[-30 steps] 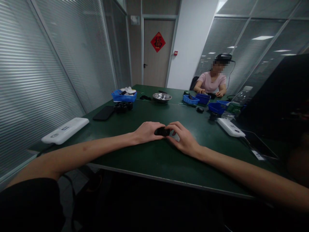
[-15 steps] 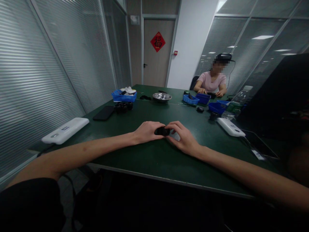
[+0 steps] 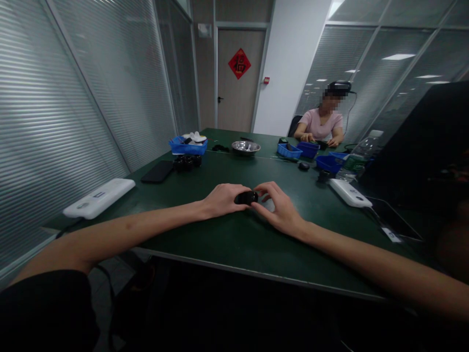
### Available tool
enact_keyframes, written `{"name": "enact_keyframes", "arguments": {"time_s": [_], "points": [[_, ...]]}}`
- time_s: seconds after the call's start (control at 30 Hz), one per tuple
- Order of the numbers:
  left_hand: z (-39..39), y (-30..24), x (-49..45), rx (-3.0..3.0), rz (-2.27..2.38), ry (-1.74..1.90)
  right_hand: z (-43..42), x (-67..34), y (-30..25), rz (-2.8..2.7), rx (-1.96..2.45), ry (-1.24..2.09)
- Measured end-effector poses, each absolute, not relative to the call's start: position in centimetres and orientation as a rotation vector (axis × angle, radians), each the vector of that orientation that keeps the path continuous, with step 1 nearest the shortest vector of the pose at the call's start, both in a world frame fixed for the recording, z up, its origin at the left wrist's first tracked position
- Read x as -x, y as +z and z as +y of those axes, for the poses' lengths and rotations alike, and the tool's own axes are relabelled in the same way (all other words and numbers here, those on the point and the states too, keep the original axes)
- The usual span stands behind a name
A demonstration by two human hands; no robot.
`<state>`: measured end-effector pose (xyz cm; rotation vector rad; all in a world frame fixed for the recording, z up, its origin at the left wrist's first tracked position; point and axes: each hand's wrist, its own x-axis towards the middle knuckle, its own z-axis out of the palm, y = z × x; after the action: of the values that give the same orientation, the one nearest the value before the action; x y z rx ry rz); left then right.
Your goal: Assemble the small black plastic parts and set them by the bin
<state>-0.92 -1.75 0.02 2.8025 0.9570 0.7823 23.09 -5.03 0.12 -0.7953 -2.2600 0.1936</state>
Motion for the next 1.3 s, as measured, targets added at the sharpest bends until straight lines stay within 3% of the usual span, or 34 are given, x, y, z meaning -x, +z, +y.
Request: {"name": "enact_keyframes", "arguments": {"time_s": [1.3], "points": [[-1.82,0.07,0.88,-2.806,0.970,0.777,-4.88,-23.12,0.15,-2.234,0.788,0.194]]}}
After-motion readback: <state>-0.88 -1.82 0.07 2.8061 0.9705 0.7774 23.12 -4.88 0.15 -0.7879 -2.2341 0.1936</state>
